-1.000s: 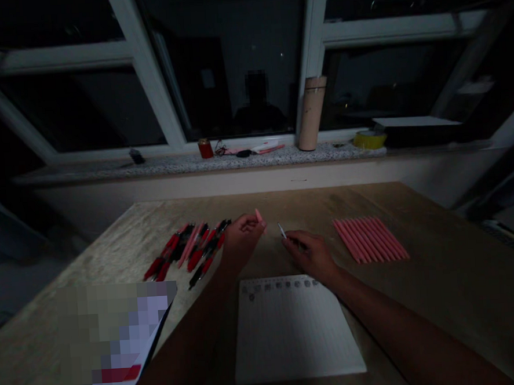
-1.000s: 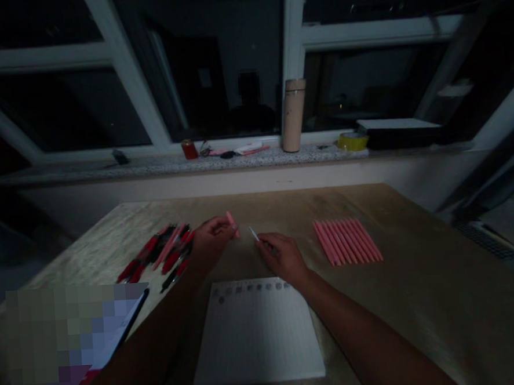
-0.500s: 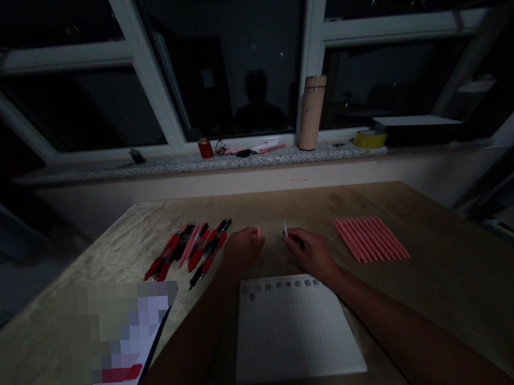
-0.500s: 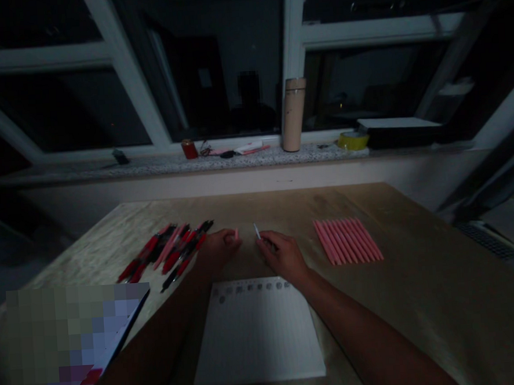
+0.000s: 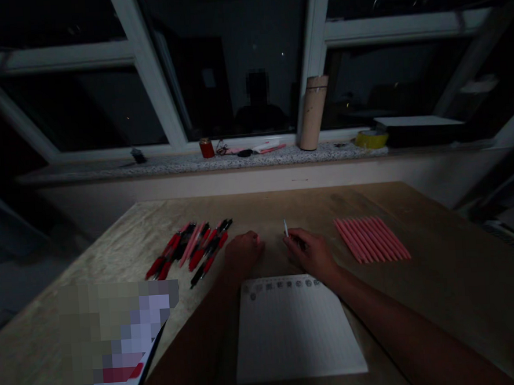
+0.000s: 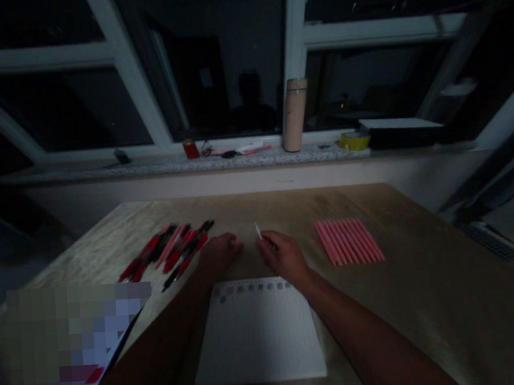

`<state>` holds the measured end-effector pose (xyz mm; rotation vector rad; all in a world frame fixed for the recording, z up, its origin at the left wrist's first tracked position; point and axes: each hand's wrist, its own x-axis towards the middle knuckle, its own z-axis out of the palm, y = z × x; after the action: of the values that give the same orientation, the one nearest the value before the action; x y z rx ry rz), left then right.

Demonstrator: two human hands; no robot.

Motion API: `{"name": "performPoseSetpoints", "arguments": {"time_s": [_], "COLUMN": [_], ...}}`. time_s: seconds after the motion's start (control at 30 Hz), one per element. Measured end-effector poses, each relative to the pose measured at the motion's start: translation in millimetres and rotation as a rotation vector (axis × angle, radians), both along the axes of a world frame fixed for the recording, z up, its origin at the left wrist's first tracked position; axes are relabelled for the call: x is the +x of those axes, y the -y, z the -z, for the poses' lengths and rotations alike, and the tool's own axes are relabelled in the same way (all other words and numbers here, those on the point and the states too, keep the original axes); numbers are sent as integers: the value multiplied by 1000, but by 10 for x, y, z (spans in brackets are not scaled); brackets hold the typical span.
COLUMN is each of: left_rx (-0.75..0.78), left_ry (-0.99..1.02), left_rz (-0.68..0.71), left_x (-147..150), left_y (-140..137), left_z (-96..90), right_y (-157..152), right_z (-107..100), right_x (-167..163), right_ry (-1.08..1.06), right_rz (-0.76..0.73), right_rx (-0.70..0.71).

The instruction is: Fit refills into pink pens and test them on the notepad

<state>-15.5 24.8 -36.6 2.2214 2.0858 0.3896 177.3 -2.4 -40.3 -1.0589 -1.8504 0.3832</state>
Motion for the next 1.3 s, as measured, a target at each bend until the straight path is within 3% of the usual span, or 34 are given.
{"name": "performPoseSetpoints", "arguments": {"time_s": [0.2,0.43,0.53,0.87,1.03,1.13,1.3], "left_rx": [17,41,54,-18,122,88,110], "left_ry": [139,757,887,925,1025,918,513], "left_rz": [21,257,306,277,207,180,238], "left_x": [-57,56,142,72,-32,-74,-18], "left_y": [15,125,198,115,9,-56,-129], "left_z": [-150,-485,-582,-506,-405,-245,-65], "right_y": [-10,-27,-10,-41,-80,-89,-90], "right_z": [2,19,-16,-12,17,17,19], "right_x": [3,23,24,51,90,103,90], "right_ry": [0,14,56,144,153,145,157], "right_rz": [-2,-18,-31,11,87,114,121], "right_rx": [45,105,106,140,121,119,127]}}
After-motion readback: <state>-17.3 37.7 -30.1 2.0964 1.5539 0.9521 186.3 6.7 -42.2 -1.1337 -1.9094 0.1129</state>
